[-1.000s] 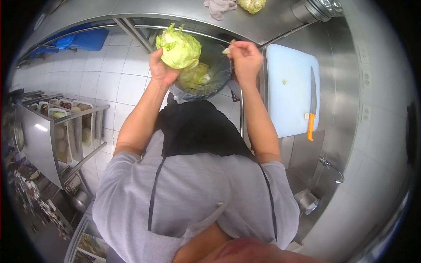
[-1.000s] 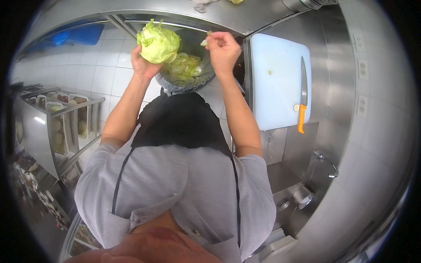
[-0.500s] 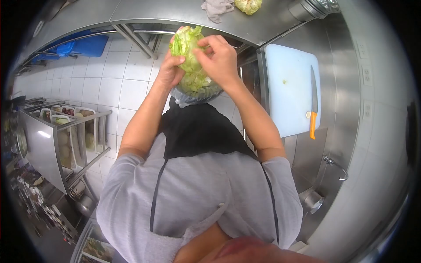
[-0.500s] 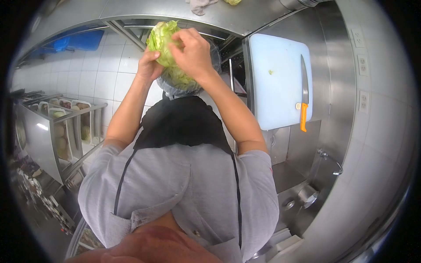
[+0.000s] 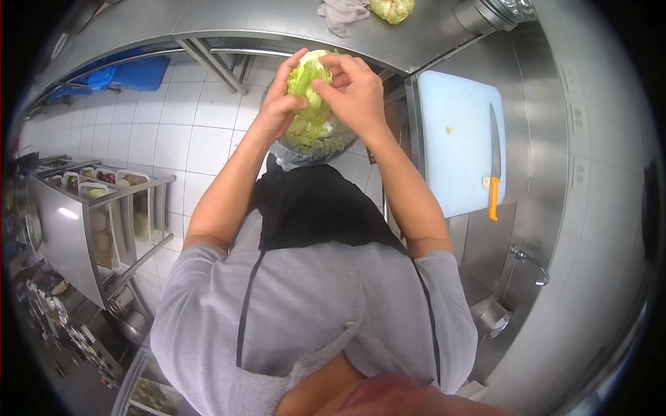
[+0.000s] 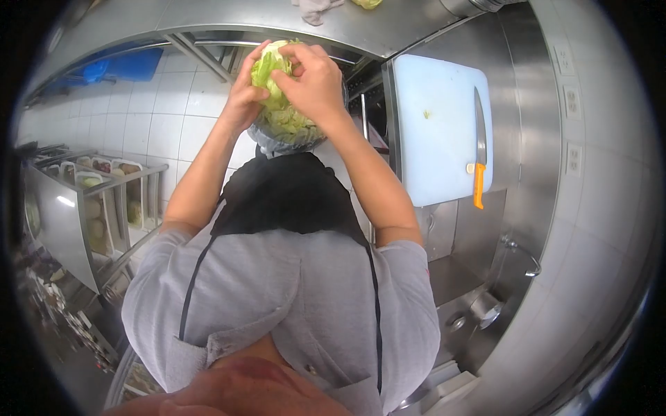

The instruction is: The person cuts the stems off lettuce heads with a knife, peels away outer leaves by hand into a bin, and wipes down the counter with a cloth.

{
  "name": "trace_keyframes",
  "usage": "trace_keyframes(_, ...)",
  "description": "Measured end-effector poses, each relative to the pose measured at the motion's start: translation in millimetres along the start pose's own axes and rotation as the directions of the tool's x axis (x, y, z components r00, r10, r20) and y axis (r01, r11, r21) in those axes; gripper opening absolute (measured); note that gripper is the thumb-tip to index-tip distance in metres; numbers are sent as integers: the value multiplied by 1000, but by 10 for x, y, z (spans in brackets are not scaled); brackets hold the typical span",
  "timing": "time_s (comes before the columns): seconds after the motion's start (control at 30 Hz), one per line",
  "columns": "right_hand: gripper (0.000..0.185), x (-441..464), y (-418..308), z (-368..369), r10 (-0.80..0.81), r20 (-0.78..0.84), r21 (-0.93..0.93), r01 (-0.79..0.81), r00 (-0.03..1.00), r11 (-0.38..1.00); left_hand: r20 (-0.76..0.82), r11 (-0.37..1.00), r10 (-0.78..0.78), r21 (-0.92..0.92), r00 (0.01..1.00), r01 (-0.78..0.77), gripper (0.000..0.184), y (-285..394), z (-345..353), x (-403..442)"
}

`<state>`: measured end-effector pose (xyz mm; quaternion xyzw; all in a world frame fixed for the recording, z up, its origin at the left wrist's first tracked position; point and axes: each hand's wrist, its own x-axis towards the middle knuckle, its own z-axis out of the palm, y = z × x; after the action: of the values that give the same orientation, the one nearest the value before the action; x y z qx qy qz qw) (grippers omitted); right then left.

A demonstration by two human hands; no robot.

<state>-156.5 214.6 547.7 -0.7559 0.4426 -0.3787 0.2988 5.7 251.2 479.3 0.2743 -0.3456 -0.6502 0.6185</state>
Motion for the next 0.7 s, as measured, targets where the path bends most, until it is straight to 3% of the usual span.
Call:
trace_keyframes(0.1,33,-32,149,69,45,-44,161,-37,998,986,-38,987,-10,158,999,16,92,4,19,-27)
trace_keyframes(0.2,30,-41,296,100,99,-90,274,-71,991,959,-54,902,59,432,997,-30,86,-20,59,-44)
trace_keyframes(0.33,26,-22,332,4,231,-56,520,-169,971,837,18,994,-1,106,1000,-1,82,-72,-64,-40)
trace_keyframes(0.5,25,-44,505,-15,290,10,458,-263,957,849,-53,965,-188,-193,981,175,76,-303,-129,-3)
trace_keyframes(0.57,27,-66,595,2,267,-23,340,-243,964,908,-207,968,-228,-149,951,200,69,-259,3,-21)
trace_keyframes(0.6,27,-89,636,10,271,-30,366,-242,962,899,-284,968,-242,-128,928,214,66,-243,44,-26)
trace_keyframes(0.67,28,-153,585,30,281,-40,417,-239,959,877,-300,976,-211,-5,930,220,64,-243,-38,14)
trace_keyframes(0.7,28,-183,554,33,220,-43,322,-195,975,926,-305,973,-198,57,931,225,63,-244,-73,17)
